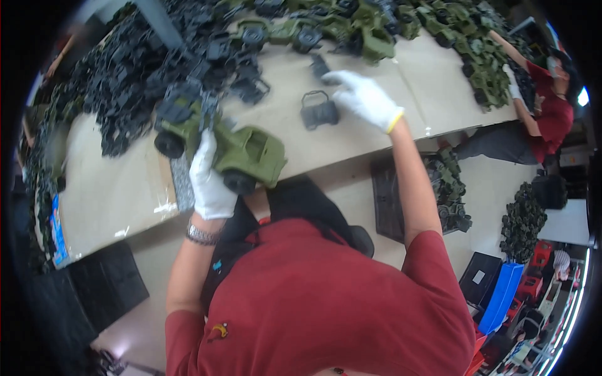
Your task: Assembling small plastic toy vehicles on a factory assembly line.
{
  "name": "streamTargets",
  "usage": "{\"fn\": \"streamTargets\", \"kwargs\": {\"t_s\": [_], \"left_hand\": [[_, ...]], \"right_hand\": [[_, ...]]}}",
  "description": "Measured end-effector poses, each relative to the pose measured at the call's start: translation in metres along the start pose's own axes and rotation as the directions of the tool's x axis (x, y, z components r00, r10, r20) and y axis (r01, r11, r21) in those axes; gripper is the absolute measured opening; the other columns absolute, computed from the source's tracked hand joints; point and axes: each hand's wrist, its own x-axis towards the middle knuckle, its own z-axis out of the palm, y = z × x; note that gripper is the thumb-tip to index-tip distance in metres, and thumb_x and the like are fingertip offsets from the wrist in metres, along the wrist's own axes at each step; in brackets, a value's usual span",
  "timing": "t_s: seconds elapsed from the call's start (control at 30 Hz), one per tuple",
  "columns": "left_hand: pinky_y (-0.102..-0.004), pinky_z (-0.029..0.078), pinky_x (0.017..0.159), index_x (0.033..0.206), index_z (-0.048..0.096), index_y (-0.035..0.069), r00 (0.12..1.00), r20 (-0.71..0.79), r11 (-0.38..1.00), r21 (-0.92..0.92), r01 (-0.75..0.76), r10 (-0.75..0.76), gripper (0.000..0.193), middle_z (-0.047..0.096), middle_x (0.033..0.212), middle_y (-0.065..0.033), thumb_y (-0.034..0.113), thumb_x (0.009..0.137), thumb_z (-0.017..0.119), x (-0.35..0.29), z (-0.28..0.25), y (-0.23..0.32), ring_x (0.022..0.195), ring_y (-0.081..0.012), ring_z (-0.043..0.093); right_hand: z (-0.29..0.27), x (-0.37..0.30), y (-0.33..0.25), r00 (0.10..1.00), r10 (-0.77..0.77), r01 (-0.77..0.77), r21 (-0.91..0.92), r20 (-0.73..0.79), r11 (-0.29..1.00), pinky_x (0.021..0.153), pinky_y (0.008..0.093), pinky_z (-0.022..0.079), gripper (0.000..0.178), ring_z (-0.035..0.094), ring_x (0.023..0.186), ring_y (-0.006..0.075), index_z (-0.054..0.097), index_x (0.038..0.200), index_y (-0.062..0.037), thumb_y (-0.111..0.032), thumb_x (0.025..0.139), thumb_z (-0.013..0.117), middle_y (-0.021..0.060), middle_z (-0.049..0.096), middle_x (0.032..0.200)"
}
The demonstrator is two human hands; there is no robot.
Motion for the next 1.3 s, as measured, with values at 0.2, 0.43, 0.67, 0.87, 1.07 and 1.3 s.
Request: {"fn": "streamTargets", "kwargs": {"t_s": [0.2,0.43,0.67,0.87,1.07,1.3], "left_hand": [[-0.043,0.052,0.1,0.131,0.056,0.009,0.999,-0.029,0.993,-0.119,0.008,-0.012,0.037,0.063,0.124,-0.0074,0.032,0.102,0.058,0.009,0.006,-0.009,0.116,-0.0229,0.061],[-0.041,0.054,0.096,0.132,0.056,0.007,0.998,-0.056,1.0,-0.013,0.005,-0.006,0.038,0.065,0.122,-0.0097,0.032,0.103,0.056,0.017,0.0,-0.01,0.111,-0.0227,0.064],[-0.0313,0.057,0.084,0.126,0.06,0.006,0.995,0.028,0.995,0.04,-0.095,0.094,0.036,0.067,0.113,-0.0044,0.027,0.097,0.067,0.012,0.003,-0.007,0.097,-0.0151,0.068],[-0.0304,0.056,0.085,0.124,0.061,0.003,0.995,0.055,0.986,0.135,-0.093,0.086,0.036,0.067,0.115,-0.0049,0.023,0.095,0.07,0.011,0.0,-0.001,0.097,-0.0128,0.067],[-0.0333,0.058,0.087,0.123,0.06,0.003,0.962,0.146,0.848,0.456,-0.271,0.229,0.031,0.067,0.114,-0.0072,0.025,0.102,0.059,0.01,-0.005,-0.005,0.097,-0.015,0.068],[-0.0317,0.053,0.097,0.126,0.059,-0.003,0.927,0.196,0.821,0.43,-0.375,0.321,0.041,0.064,0.124,-0.0112,-0.004,0.086,0.07,-0.004,-0.003,-0.002,0.111,-0.0186,0.064]], "right_hand": [[0.06,-0.02,-0.044,0.963,0.075,-0.174,-0.381,-0.261,0.908,0.087,0.0495,0.052,0.061,0.058,0.107,0.0406,0.065,0.118,-0.0097,-0.055,0.078,0.074,0.0194,0.06,0.122],[0.064,-0.003,-0.06,0.958,0.128,-0.124,0.032,-0.256,0.992,0.087,0.0458,0.052,0.05,0.06,0.1,0.0367,0.064,0.114,-0.0057,-0.028,0.072,0.081,0.0185,0.064,0.108],[0.051,-0.029,-0.116,0.947,-0.287,0.317,0.3,-0.142,0.9,0.103,0.039,0.045,0.073,0.056,0.12,0.0325,0.057,0.137,-0.008,-0.01,0.066,0.074,0.013,0.06,0.133],[0.056,-0.033,-0.112,0.949,-0.278,0.312,0.306,-0.15,0.9,0.106,0.0375,0.043,0.074,0.056,0.126,0.0308,0.054,0.14,-0.0007,-0.036,0.079,0.077,0.0185,0.056,0.137],[0.057,-0.034,-0.115,0.944,-0.283,0.324,0.32,-0.171,0.89,0.102,0.0405,0.046,0.074,0.056,0.118,0.0354,0.055,0.14,-0.006,-0.011,0.068,0.073,0.0155,0.057,0.137],[0.062,-0.04,-0.119,0.909,-0.404,0.416,0.193,-0.098,0.889,0.103,0.0461,0.043,0.085,0.051,0.12,0.0448,0.037,0.147,0.0046,-0.03,0.078,0.074,0.0266,0.049,0.142]]}}
